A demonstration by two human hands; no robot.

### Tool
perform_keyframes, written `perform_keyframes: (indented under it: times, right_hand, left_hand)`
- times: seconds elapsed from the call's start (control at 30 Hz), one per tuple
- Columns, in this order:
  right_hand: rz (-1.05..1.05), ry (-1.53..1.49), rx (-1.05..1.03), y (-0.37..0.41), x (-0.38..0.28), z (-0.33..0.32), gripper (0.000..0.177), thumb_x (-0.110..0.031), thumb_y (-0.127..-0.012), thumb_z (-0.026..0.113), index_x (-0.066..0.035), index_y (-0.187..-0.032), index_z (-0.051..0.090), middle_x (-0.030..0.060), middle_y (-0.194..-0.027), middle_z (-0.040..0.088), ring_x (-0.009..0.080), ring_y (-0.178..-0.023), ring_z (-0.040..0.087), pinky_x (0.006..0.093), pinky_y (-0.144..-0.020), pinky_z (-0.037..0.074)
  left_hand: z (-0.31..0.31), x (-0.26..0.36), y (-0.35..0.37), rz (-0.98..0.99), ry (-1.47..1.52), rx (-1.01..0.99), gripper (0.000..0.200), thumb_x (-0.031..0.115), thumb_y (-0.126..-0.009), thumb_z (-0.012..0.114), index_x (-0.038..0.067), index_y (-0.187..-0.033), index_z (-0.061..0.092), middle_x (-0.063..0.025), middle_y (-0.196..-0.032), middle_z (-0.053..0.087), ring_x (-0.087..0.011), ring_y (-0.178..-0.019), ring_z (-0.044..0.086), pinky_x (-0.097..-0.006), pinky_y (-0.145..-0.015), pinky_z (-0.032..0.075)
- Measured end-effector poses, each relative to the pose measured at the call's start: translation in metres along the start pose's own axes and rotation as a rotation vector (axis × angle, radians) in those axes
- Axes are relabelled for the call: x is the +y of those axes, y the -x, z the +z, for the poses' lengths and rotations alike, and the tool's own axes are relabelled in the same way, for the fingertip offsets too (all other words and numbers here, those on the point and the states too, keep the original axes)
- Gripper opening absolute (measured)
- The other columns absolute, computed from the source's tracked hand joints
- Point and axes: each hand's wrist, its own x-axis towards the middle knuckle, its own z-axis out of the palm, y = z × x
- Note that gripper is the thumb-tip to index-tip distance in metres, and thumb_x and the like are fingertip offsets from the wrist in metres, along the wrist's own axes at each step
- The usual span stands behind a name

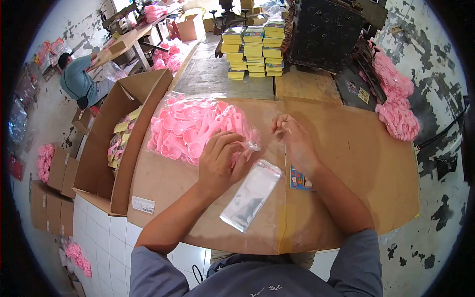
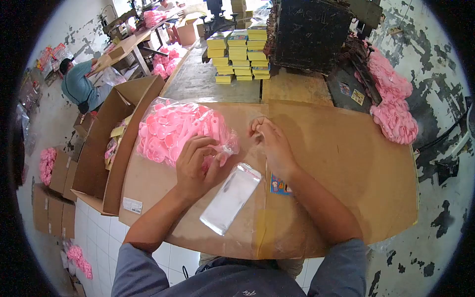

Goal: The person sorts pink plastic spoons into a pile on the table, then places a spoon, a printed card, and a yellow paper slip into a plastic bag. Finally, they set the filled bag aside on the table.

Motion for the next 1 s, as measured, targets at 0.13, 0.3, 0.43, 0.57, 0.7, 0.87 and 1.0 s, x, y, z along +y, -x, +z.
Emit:
perform_keyframes:
  times: [0.13,0.3,0.43,0.57,0.7,0.87,1.0]
  right_hand:
    - [-0.421,0.765,-0.163,0.010,-0.029,0.026,0.017,-0.004,-0.091,0.063,-0.003,-0.108,0.066,0.0057,-0.104,0.070,0.0199,-0.102,0.065,0.0328,-0.092,0.050]
    - [-0.434,0.787,-0.096,-0.001,-0.028,0.004,0.022,0.003,-0.091,0.065,-0.001,-0.112,0.067,0.0033,-0.099,0.072,0.0162,-0.090,0.067,0.0300,-0.083,0.053]
    - [-0.273,0.510,0.117,-0.031,-0.012,-0.044,0.015,0.000,-0.097,0.063,0.001,-0.110,0.068,0.0025,-0.096,0.071,0.0096,-0.084,0.066,0.0247,-0.073,0.052]
    - [-0.156,0.437,0.220,-0.034,-0.018,-0.049,0.014,-0.002,-0.099,0.062,0.000,-0.111,0.069,0.0048,-0.097,0.071,0.0084,-0.084,0.065,0.0240,-0.070,0.051]
    - [-0.030,0.338,0.341,-0.036,-0.023,-0.047,0.016,-0.003,-0.099,0.062,-0.001,-0.114,0.067,0.0049,-0.098,0.071,0.0105,-0.082,0.066,0.0252,-0.069,0.052]
    - [0.002,0.479,0.196,-0.039,-0.020,-0.065,0.021,-0.009,-0.100,0.063,-0.003,-0.120,0.064,0.0039,-0.107,0.071,0.0093,-0.087,0.066,0.0256,-0.071,0.053]
    - [0.049,0.844,-0.030,-0.024,-0.040,-0.059,0.045,-0.013,-0.091,0.074,-0.003,-0.132,0.060,0.0068,-0.116,0.069,0.0135,-0.096,0.067,0.0292,-0.079,0.055]
  left_hand:
    - [-0.001,-0.002,-0.001,0.050,-0.048,-0.045,0.022,0.009,-0.081,0.080,0.006,-0.096,0.064,-0.0113,-0.117,0.066,-0.0326,-0.114,0.063,-0.0551,-0.109,0.044]
    - [-0.013,-0.001,-0.001,0.192,-0.127,-0.075,0.023,0.019,-0.084,0.080,0.008,-0.095,0.062,-0.0096,-0.122,0.065,-0.0291,-0.119,0.061,-0.0583,-0.117,0.035]
    - [-0.020,0.006,0.000,0.278,-0.042,-0.103,0.024,0.023,-0.086,0.079,0.010,-0.092,0.060,-0.0073,-0.120,0.067,-0.0269,-0.118,0.062,-0.0574,-0.118,0.034]
    - [-0.013,-0.009,0.007,0.254,0.069,-0.195,0.022,0.019,-0.085,0.079,0.010,-0.093,0.060,-0.0038,-0.101,0.068,-0.0236,-0.103,0.065,-0.0490,-0.107,0.043]
    - [-0.006,0.007,0.011,0.324,0.109,-0.319,0.023,0.016,-0.083,0.080,0.010,-0.095,0.062,-0.0026,-0.090,0.063,-0.0219,-0.093,0.064,-0.0420,-0.096,0.047]
    - [-0.021,0.018,-0.003,0.293,0.101,-0.317,0.027,0.016,-0.080,0.083,0.010,-0.101,0.066,-0.0053,-0.104,0.064,-0.0271,-0.100,0.063,-0.0393,-0.094,0.047]
    - [-0.059,-0.033,-0.033,-0.041,-0.266,0.037,0.047,0.023,-0.080,0.085,0.009,-0.121,0.068,-0.0126,-0.125,0.064,-0.0369,-0.113,0.062,-0.0415,-0.102,0.047]
